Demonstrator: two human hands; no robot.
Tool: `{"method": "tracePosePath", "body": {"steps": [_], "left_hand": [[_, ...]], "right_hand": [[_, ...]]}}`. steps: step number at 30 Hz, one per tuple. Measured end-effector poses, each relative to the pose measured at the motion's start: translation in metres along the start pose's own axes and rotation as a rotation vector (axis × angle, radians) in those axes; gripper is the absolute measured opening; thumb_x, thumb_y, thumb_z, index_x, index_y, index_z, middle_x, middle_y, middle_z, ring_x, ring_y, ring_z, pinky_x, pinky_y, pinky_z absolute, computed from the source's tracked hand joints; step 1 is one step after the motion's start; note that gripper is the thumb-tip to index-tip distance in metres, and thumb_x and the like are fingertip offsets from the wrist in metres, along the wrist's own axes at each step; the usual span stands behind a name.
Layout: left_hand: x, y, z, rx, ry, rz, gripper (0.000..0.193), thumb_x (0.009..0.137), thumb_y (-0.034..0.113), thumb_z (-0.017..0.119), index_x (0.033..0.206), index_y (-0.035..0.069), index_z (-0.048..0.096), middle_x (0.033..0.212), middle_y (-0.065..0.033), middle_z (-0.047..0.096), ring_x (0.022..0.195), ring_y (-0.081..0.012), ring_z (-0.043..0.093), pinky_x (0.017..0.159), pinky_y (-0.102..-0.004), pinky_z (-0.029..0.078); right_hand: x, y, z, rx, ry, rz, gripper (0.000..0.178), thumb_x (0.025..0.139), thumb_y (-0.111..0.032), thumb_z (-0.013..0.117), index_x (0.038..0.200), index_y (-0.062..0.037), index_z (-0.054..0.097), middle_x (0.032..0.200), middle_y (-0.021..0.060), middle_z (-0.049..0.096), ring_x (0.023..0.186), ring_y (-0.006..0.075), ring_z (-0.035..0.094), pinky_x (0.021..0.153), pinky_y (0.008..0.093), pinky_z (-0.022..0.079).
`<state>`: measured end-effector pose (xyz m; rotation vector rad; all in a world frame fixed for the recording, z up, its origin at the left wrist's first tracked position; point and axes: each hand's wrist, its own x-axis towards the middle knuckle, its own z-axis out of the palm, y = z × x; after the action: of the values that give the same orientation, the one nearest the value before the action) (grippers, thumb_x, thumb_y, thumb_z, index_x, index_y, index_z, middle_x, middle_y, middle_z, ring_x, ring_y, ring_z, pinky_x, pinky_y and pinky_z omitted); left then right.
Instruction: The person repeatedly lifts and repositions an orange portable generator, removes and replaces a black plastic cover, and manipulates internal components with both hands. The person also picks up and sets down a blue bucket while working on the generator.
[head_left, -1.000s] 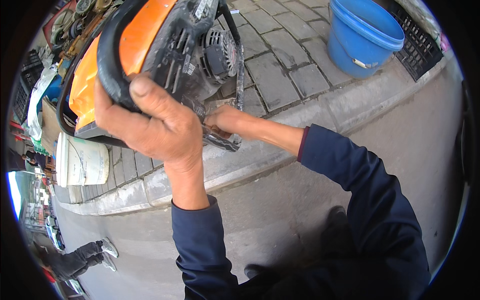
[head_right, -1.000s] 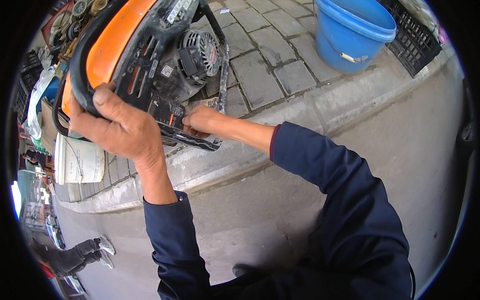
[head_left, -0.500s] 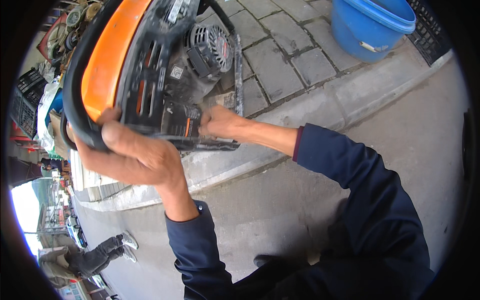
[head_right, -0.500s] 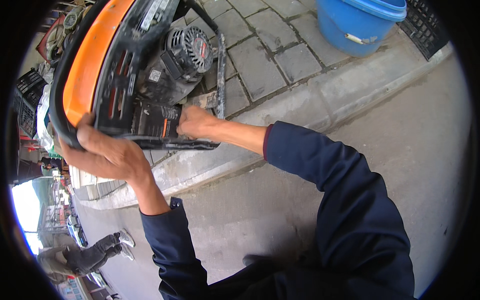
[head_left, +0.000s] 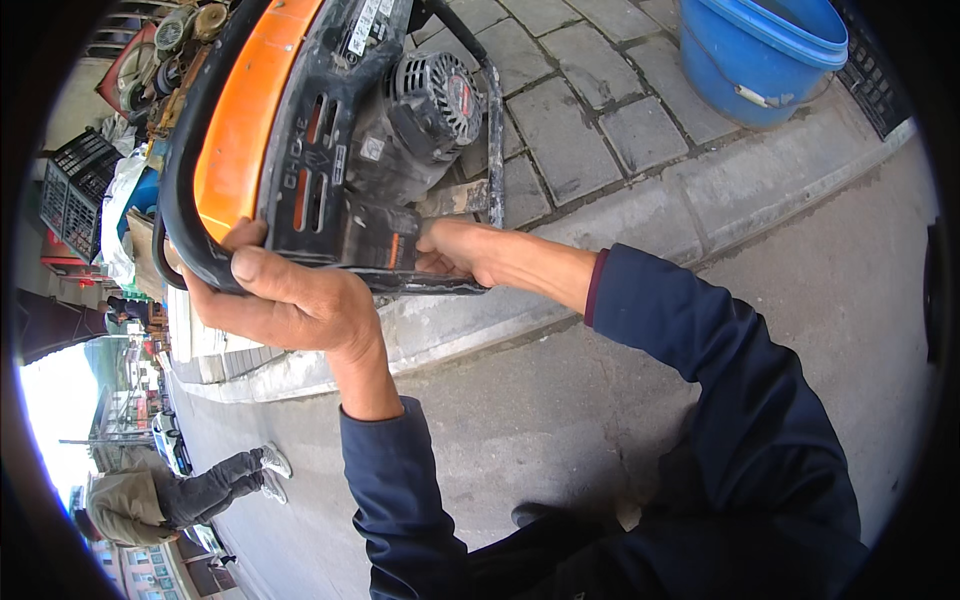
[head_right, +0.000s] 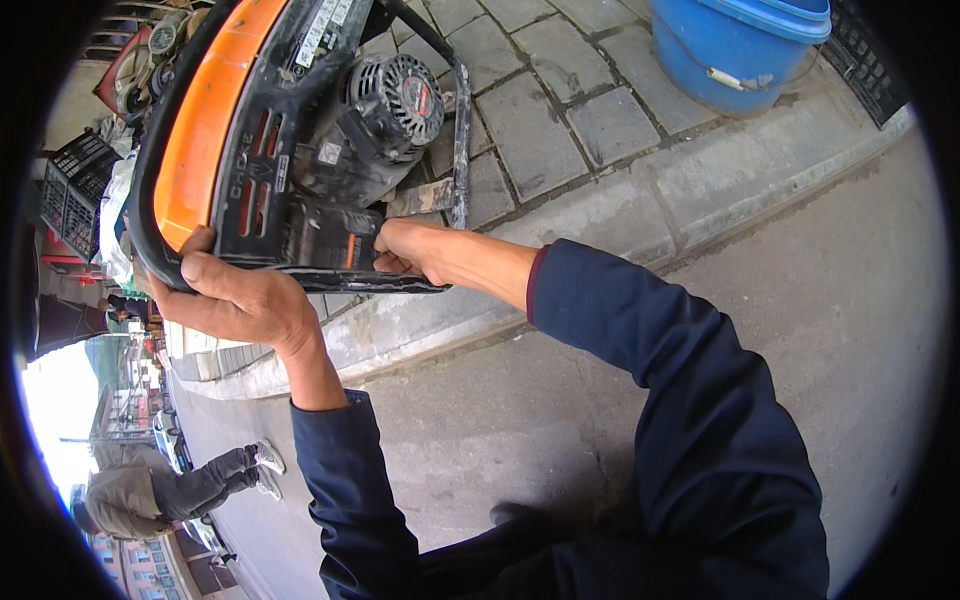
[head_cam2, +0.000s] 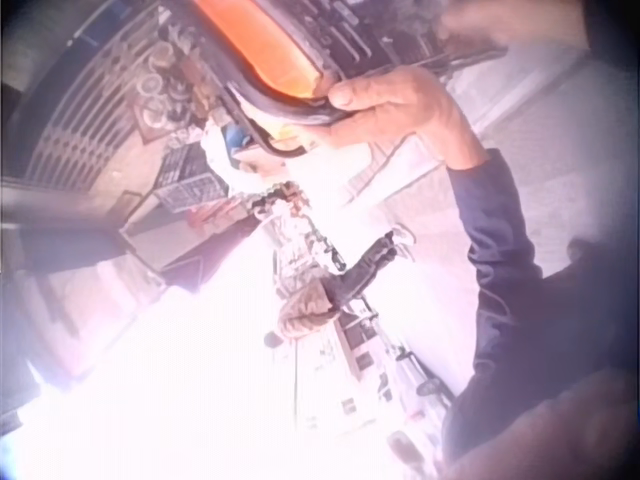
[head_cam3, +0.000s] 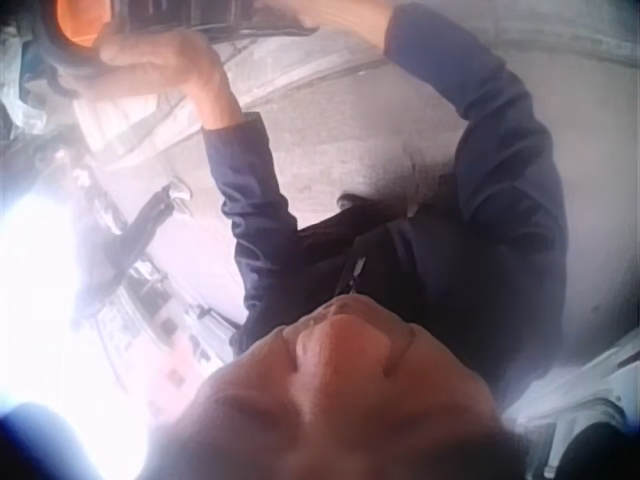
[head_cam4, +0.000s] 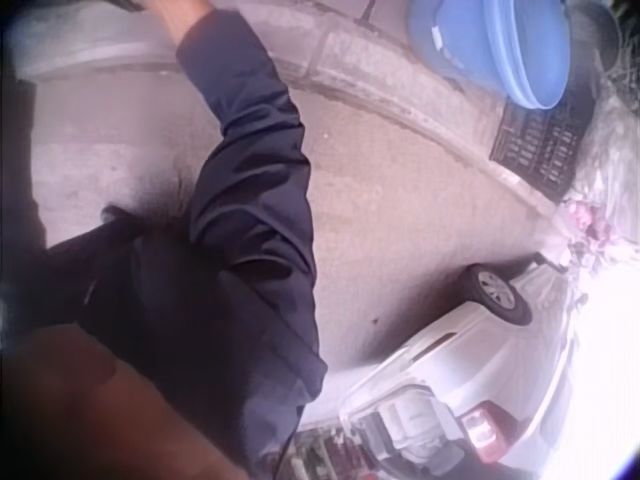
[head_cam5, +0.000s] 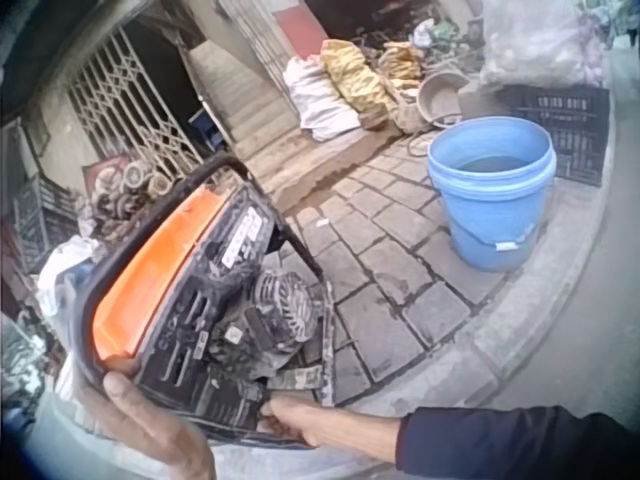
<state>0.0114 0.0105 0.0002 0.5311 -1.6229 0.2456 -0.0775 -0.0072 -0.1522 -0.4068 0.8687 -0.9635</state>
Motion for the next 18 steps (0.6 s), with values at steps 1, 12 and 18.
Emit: {"method": "tracePosePath", "body": {"steps": [1, 12, 18], "left_hand": [[0.0, 0.0, 0.0, 0.014, 0.004, 0.007, 0.048, 0.112, 0.029, 0.041, 0.141, -0.008, 0.036, 0.098, -0.011, 0.057, 0.088, -0.0144, 0.058, 0.078, -0.0276, 0.053], [0.0, 0.0, 0.004, -0.037, 0.036, -0.041, 0.048, 0.111, 0.03, 0.043, 0.138, -0.009, 0.038, 0.097, -0.0123, 0.058, 0.086, -0.0156, 0.059, 0.076, -0.0287, 0.055], [0.001, -0.007, 0.002, 0.002, 0.011, -0.009, 0.044, 0.112, 0.027, 0.041, 0.137, -0.008, 0.037, 0.098, -0.0119, 0.058, 0.085, -0.015, 0.059, 0.076, -0.0282, 0.056]], "right_hand": [[0.0, 0.002, 0.001, -0.016, -0.027, -0.006, 0.016, 0.097, -0.018, 0.053, 0.092, -0.0081, 0.064, 0.085, 0.0045, 0.067, 0.072, 0.0136, 0.059, 0.068, 0.0327, 0.045], [0.009, 0.004, -0.007, 0.073, -0.083, 0.006, 0.01, 0.096, -0.015, 0.055, 0.095, -0.0077, 0.061, 0.089, 0.0037, 0.065, 0.077, 0.0156, 0.064, 0.076, 0.0303, 0.051], [0.015, 0.008, -0.003, 0.001, -0.028, -0.081, 0.006, 0.091, -0.011, 0.063, 0.088, -0.0057, 0.064, 0.079, 0.004, 0.063, 0.073, 0.0155, 0.061, 0.068, 0.0323, 0.049]]}}
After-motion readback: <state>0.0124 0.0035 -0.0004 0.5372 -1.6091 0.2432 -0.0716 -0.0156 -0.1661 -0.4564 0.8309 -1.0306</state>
